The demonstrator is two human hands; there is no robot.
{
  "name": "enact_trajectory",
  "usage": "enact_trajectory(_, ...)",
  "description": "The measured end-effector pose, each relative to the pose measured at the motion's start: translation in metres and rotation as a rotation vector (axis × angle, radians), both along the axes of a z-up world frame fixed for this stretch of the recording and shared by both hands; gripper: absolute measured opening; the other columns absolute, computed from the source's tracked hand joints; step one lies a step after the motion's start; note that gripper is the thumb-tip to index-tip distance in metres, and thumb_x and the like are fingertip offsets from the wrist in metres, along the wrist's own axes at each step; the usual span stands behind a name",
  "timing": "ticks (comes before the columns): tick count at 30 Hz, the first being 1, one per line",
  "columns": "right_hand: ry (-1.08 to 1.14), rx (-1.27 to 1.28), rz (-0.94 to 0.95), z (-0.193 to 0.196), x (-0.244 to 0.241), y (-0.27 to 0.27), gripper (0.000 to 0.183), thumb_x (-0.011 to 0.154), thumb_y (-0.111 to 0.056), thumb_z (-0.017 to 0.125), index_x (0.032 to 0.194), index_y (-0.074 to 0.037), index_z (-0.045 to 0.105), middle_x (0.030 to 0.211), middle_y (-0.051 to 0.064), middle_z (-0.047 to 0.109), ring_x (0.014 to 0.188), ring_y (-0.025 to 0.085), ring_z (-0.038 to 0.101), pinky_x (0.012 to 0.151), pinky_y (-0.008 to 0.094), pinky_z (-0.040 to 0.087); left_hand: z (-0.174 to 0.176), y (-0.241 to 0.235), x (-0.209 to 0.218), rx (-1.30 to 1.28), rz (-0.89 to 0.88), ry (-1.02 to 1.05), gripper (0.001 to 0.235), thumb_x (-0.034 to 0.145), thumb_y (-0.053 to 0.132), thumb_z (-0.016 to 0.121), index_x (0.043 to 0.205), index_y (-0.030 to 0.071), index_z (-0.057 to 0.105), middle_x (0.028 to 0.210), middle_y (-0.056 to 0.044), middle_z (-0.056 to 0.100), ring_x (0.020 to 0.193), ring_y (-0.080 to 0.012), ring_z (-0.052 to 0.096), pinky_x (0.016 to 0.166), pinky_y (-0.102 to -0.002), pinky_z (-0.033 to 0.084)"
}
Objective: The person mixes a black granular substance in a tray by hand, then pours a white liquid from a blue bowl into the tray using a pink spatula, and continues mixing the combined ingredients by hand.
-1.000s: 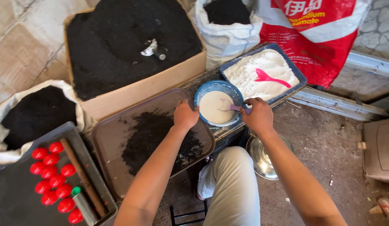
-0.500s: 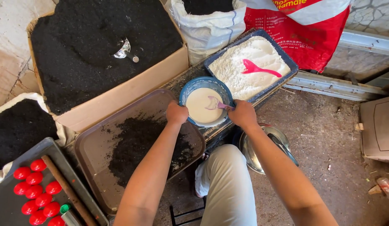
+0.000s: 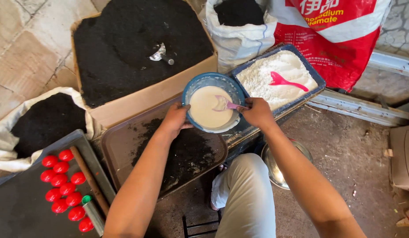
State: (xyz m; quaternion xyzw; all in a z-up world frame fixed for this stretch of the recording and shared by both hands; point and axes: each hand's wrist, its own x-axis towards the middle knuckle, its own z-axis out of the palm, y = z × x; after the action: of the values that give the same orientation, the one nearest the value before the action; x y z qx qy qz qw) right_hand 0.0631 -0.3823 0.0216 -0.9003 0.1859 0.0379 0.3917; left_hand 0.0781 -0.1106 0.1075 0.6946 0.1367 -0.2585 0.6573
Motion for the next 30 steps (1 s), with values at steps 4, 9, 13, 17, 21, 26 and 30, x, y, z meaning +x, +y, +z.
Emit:
enact_trajectory(4, -0.025, -0.065, 0.114, 0.012, 0.002, 0.039, 0.048, 0.09, -0.029, 0.072, 0.125, 0.003, 0.071, 0.108, 0.025, 0.075, 0.11, 0.044, 0.069, 0.089, 0.054, 0.057, -0.012, 0.047, -0.014, -0.144, 0.137, 0.029, 0.066, 0.104, 0.027, 0.053, 0.158, -0.002, 0.027, 0.151, -0.026, 0.041, 0.132, -0.0449, 0.054, 0.09, -0.057, 0.061)
enact_trajectory(9, -0.045, -0.167, 0.323, 0.063, -0.029, 0.112, 0.041, 0.093, -0.02, 0.067, 0.123, 0.007, 0.071, 0.106, 0.03, 0.074, 0.105, 0.045, 0.071, 0.088, 0.053, 0.06, 0.008, 0.086, -0.062, -0.078, 0.305, -0.047, 0.069, 0.106, 0.037, 0.046, 0.156, -0.006, 0.027, 0.157, -0.032, 0.032, 0.146, -0.0483, 0.036, 0.107, -0.062, 0.049)
enact_trajectory(13, -0.067, -0.2, 0.41, 0.068, -0.034, 0.143, 0.041, 0.091, -0.02, 0.067, 0.12, 0.008, 0.072, 0.104, 0.031, 0.073, 0.101, 0.046, 0.072, 0.081, 0.052, 0.062, -0.018, 0.119, -0.082, -0.008, 0.356, -0.107, 0.062, 0.11, 0.038, 0.035, 0.158, -0.001, 0.031, 0.157, -0.026, 0.037, 0.145, -0.0405, 0.038, 0.11, -0.059, 0.048)
enact_trajectory(17, -0.046, -0.311, 0.56, 0.09, -0.045, 0.165, 0.04, 0.092, -0.023, 0.067, 0.119, 0.007, 0.073, 0.102, 0.029, 0.074, 0.099, 0.043, 0.073, 0.076, 0.047, 0.063, -0.053, 0.144, -0.092, 0.095, 0.455, -0.222, 0.053, 0.112, 0.041, 0.041, 0.15, 0.005, 0.05, 0.141, -0.019, 0.058, 0.132, -0.0291, 0.054, 0.108, -0.048, 0.049)
enact_trajectory(21, -0.053, -0.366, 0.628, 0.112, -0.047, 0.177, 0.038, 0.093, -0.02, 0.065, 0.119, 0.007, 0.073, 0.103, 0.028, 0.075, 0.1, 0.042, 0.073, 0.077, 0.046, 0.063, -0.058, 0.164, -0.096, 0.117, 0.475, -0.279, 0.05, 0.112, 0.04, 0.043, 0.147, 0.006, 0.055, 0.138, -0.015, 0.063, 0.129, -0.025, 0.056, 0.109, -0.045, 0.048)
enact_trajectory(26, -0.065, -0.356, 0.65, 0.132, -0.051, 0.183, 0.035, 0.092, -0.018, 0.065, 0.115, 0.006, 0.075, 0.097, 0.027, 0.075, 0.097, 0.042, 0.073, 0.076, 0.044, 0.062, -0.05, 0.177, -0.101, 0.144, 0.47, -0.325, 0.045, 0.113, 0.034, 0.044, 0.139, 0.003, 0.061, 0.126, -0.017, 0.067, 0.119, -0.0258, 0.06, 0.101, -0.045, 0.05)
enact_trajectory(30, -0.044, -0.266, 0.64, 0.144, -0.058, 0.18, 0.033, 0.09, -0.019, 0.068, 0.107, 0.008, 0.078, 0.091, 0.028, 0.075, 0.094, 0.044, 0.073, 0.077, 0.047, 0.061, -0.071, 0.187, -0.095, 0.143, 0.463, -0.363, 0.041, 0.113, 0.032, 0.044, 0.131, 0.003, 0.067, 0.107, -0.014, 0.072, 0.099, -0.021, 0.064, 0.089, -0.04, 0.053)
